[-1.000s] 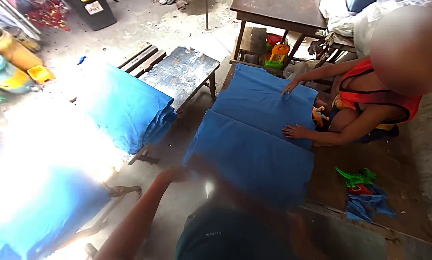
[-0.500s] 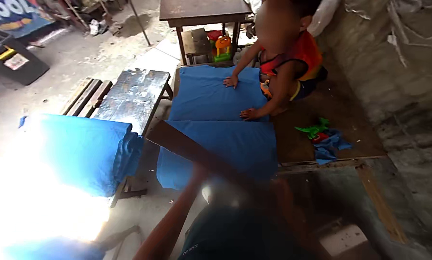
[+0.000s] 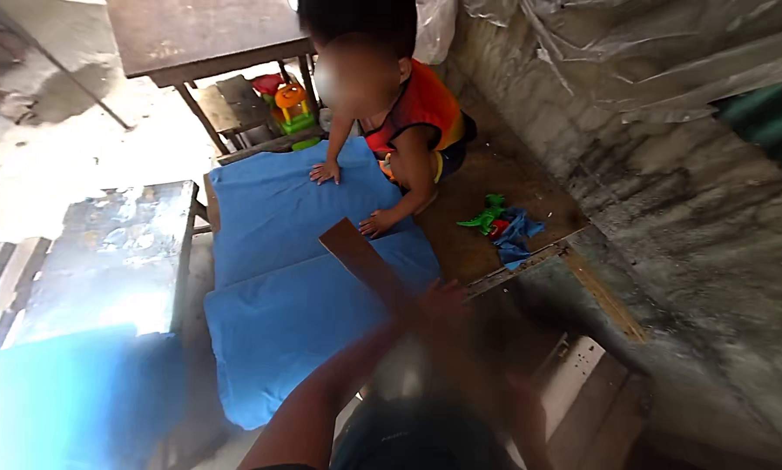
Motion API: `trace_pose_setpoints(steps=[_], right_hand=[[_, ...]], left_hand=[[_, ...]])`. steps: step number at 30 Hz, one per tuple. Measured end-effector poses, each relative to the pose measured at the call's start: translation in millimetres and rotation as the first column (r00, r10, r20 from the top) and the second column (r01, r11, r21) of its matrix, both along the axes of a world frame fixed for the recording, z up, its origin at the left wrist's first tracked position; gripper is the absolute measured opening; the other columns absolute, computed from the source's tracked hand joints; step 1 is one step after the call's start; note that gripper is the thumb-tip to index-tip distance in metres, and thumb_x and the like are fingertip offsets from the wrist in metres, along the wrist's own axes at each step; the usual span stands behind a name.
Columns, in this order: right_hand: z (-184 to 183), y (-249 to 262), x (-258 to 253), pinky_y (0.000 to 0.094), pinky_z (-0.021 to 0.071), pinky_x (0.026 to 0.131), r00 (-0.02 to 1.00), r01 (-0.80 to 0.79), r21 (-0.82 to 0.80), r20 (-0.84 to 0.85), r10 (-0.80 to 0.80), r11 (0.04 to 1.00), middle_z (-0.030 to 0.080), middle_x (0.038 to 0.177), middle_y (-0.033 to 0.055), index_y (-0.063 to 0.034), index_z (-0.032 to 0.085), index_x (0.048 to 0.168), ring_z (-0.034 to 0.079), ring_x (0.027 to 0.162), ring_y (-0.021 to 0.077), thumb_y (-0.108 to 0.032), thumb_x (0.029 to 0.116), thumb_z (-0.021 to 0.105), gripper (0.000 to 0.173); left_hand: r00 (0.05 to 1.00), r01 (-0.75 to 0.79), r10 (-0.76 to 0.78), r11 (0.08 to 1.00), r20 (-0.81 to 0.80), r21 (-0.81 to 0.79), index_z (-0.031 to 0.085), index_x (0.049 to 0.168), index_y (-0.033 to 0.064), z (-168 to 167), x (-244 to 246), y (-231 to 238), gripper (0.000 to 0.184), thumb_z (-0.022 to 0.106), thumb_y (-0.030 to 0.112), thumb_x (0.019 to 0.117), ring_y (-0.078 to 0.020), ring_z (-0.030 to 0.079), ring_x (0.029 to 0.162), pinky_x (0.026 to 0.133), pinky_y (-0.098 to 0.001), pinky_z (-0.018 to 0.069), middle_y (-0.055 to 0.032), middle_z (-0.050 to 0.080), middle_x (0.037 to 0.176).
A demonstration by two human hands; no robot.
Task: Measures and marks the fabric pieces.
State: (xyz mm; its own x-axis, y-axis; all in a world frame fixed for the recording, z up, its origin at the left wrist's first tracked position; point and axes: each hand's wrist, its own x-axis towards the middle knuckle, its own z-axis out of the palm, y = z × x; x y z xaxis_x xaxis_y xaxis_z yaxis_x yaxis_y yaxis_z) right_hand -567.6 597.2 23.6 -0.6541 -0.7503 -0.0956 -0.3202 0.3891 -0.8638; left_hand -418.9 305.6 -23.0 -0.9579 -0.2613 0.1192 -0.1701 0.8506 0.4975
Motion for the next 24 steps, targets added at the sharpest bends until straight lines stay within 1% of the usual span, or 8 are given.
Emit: trace_pose_setpoints(steps=[3, 5, 10, 13, 15, 17, 20, 24], right_hand=[[5.3, 0.8, 1.8, 0.0208, 0.0517, 0.064, 0.996, 0.061, -0.049, -0.057, -0.064, 0.997, 0.070, 0.085, 0.0098, 0.0162, 0.057, 0.115, 0.060, 0.065, 0.0034, -0.012, 0.1050, 0.038, 0.036], [7.4, -4.9, 2.8, 0.0224, 0.0525, 0.066, 0.993, 0.057, -0.067, -0.104, -0.064, 0.996, 0.070, 0.086, 0.0126, 0.0179, 0.057, 0.114, 0.062, 0.068, 0.0059, -0.011, 0.1041, 0.037, 0.036], [9.7, -36.7, 7.6, 0.0251, 0.0546, 0.066, 0.983, -0.107, -0.114, -0.163, 0.087, 0.988, 0.071, 0.087, 0.0144, 0.0183, 0.057, 0.112, 0.064, 0.068, 0.0089, -0.010, 0.1047, 0.036, 0.036], [24.0, -74.0, 16.3, 0.0251, 0.0561, 0.071, 0.962, -0.248, -0.153, -0.153, 0.225, 0.957, 0.072, 0.091, 0.0153, 0.0187, 0.056, 0.113, 0.067, 0.073, 0.0088, -0.010, 0.1058, 0.035, 0.036], [36.6, -107.0, 25.0, 0.0256, 0.0568, 0.073, 0.929, -0.353, -0.191, -0.187, 0.319, 0.916, 0.072, 0.092, 0.0146, 0.0173, 0.058, 0.110, 0.067, 0.075, 0.0093, -0.009, 0.1062, 0.036, 0.034], [48.0, -144.3, 36.1, 0.0280, 0.0580, 0.073, 0.879, -0.462, -0.211, -0.238, 0.413, 0.861, 0.073, 0.093, 0.0145, 0.0148, 0.060, 0.110, 0.069, 0.077, 0.0123, -0.008, 0.1058, 0.038, 0.032], [58.8, -201.8, 63.0, 0.0315, 0.0586, 0.072, 0.791, -0.599, -0.195, -0.294, 0.536, 0.777, 0.072, 0.094, 0.0150, 0.0122, 0.061, 0.111, 0.069, 0.076, 0.0161, -0.010, 0.1078, 0.037, 0.032], [57.3, -270.3, 102.3, 0.0361, 0.0581, 0.080, 0.633, -0.767, -0.103, -0.276, 0.723, 0.633, 0.071, 0.095, 0.0161, 0.0102, 0.061, 0.114, 0.070, 0.084, 0.0209, -0.012, 0.1098, 0.036, 0.034]], left_hand=[[0.919, -0.380, 0.359, 0.916, -0.164, -0.126, 0.059, 0.145, 0.0182, -18.8, 9.2, -33.0, 0.042, 0.045, 0.035, 0.1085, -0.0252, 0.033, 0.153, 0.126, -0.0518, 0.0212, -0.0039, 0.046, 0.159], [0.829, -0.559, 0.544, 0.801, -0.129, -0.213, 0.050, 0.151, 0.0068, -26.7, 15.6, -48.5, 0.057, 0.042, 0.043, 0.1077, -0.0335, 0.029, 0.154, 0.124, -0.0586, 0.0185, -0.0122, 0.038, 0.164], [0.919, -0.350, 0.364, 0.930, 0.153, -0.113, 0.034, 0.161, 0.0224, -12.5, 0.8, -50.5, 0.060, 0.028, 0.052, 0.1093, -0.0358, 0.003, 0.159, 0.123, -0.0678, -0.0011, -0.0042, 0.019, 0.171], [0.982, -0.165, 0.165, 0.986, 0.094, -0.004, 0.036, 0.160, 0.0160, -4.7, 0.6, -30.1, 0.059, 0.032, 0.047, 0.1101, -0.0344, 0.016, 0.158, 0.125, -0.0618, 0.0085, -0.0102, 0.031, 0.167], [0.993, -0.115, 0.114, 0.985, 0.013, 0.126, 0.052, 0.150, 0.0102, 4.2, 18.6, 7.0, 0.048, 0.046, 0.034, 0.1087, -0.0338, 0.028, 0.154, 0.126, -0.0558, 0.0160, -0.0125, 0.042, 0.161], [0.981, -0.166, 0.121, 0.929, 0.152, 0.332, 0.061, 0.139, 0.0032, 40.8, 59.7, 52.5, 0.039, 0.054, 0.022, 0.1056, -0.0319, 0.040, 0.148, 0.124, -0.0513, 0.0257, -0.0143, 0.053, 0.152], [0.961, -0.273, 0.256, 0.852, 0.100, 0.446, 0.075, 0.119, 0.0066, 13.3, 146.6, 95.1, 0.027, 0.057, 0.020, 0.1041, -0.0277, 0.070, 0.113, 0.103, -0.0478, 0.0524, -0.0124, 0.075, 0.117], [0.785, -0.523, 0.618, 0.704, -0.051, 0.480, 0.077, 0.117, 0.0116, -6.9, 243.3, 103.1, 0.025, 0.060, 0.023, 0.1027, -0.0134, 0.071, 0.110, 0.104, -0.0364, 0.0539, -0.0033, 0.076, 0.114]])
